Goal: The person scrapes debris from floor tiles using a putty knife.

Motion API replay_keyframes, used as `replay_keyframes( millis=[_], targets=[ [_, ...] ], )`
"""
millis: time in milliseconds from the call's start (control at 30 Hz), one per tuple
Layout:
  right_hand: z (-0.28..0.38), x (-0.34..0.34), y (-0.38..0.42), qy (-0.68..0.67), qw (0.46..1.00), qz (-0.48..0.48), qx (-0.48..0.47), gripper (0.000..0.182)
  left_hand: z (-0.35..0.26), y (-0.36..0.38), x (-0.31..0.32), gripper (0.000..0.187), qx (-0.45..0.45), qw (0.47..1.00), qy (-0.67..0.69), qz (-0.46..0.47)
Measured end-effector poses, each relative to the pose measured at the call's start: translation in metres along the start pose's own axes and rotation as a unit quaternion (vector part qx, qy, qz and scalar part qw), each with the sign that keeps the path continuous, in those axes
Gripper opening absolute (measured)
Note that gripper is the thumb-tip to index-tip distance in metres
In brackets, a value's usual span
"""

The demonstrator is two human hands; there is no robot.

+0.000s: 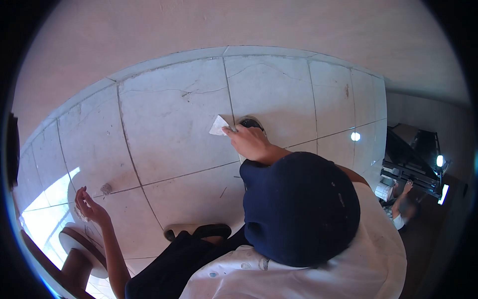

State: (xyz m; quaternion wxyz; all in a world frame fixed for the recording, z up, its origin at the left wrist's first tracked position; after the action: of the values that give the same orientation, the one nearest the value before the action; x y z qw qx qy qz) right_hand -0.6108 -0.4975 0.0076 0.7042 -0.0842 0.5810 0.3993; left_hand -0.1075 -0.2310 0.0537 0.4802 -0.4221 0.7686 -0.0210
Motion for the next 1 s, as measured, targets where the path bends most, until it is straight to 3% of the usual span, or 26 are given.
replay_keyframes(
  millis=[167,467,567,633,767,933,1000],
  targets=[
    [-0.016,0.002,0.054,0.016,0.999,0.027,0.017,0.051,-0.014,-0.01,0.001,0.02,0.014,1.0,-0.026,0.01],
    [0.018,-0.006,-0.062,0.002,0.998,-0.062,0.014,0.045,-0.047,-0.006,-0.003,0.019,0.049,0.997,-0.047,0.029],
    [0.011,-0.021,-0.025,-0.003,0.999,-0.041,-0.007,0.046,-0.051,-0.014,-0.009,0.019,0.049,0.997,-0.055,0.004],
    [0.005,-0.015,0.009,-0.005,0.999,0.034,0.001,0.047,-0.05,-0.013,-0.01,0.019,0.044,0.997,-0.056,-0.003],
    [0.001,0.013,0.009,0.018,0.996,0.082,0.008,0.048,-0.041,-0.007,-0.003,0.02,0.035,0.997,-0.067,0.019],
    [0.035,0.003,-0.068,0.033,0.997,-0.068,-0.033,0.047,-0.045,-0.015,0.009,0.02,0.013,0.998,-0.041,0.034],
    [0.039,-0.013,-0.057,0.027,0.996,-0.055,-0.07,0.047,-0.053,-0.022,0.012,0.02,0.028,0.999,-0.014,0.023]
  ],
)
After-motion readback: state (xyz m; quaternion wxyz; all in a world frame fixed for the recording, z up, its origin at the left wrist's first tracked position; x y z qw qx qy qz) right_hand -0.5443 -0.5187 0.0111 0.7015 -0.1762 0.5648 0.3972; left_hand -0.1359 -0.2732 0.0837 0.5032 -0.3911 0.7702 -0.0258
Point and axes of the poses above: each hand's wrist, its own y-axis away from the middle knuckle, its own x-axis out of the palm, z = x × y, the point moved 6 cm from there along -y, towards the middle knuckle, and after that the axes turned 2 degrees about -z, right-handed, at the moved point
